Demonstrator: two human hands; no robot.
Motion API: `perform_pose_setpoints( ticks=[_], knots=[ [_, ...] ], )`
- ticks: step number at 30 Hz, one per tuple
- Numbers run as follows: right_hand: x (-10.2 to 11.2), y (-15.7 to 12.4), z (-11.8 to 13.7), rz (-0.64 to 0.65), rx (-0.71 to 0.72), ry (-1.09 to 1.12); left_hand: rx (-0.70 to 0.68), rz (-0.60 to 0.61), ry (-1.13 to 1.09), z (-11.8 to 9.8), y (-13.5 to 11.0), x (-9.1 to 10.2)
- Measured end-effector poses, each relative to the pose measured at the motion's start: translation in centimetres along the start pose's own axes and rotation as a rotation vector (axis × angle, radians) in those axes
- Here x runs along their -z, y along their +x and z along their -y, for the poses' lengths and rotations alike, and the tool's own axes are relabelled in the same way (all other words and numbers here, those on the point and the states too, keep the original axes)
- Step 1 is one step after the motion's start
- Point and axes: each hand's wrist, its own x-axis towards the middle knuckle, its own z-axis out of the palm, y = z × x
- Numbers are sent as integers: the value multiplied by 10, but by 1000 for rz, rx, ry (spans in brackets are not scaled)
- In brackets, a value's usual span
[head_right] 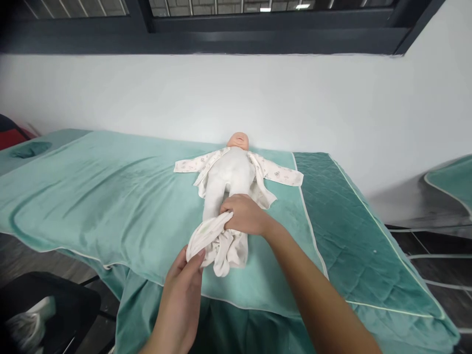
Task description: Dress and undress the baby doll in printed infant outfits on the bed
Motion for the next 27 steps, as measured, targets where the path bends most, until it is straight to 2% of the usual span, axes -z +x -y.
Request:
perform_pose_setpoints(
  ticks=[3, 6, 10, 18, 23, 27],
  knots=[
    [-9, 1, -4, 18, 39, -53, 77, -8, -153, 11, -2, 10],
    [-17, 0, -3, 4, 26, -93, 138, -59, -203, 23, 3, 23],
    [-23, -4, 4, -25, 20, -154, 91, -106, -149, 29, 10, 40],
    [-31, -10, 7, -87, 27, -163, 69, -2, 206, 17, 26, 67],
    [-33, -10, 4, -116, -6, -107, 96, 126, 222, 10, 37, 67],
    [-32, -10, 4, -113, -52, -51, 36, 198, 281, 8, 53, 62]
  ],
)
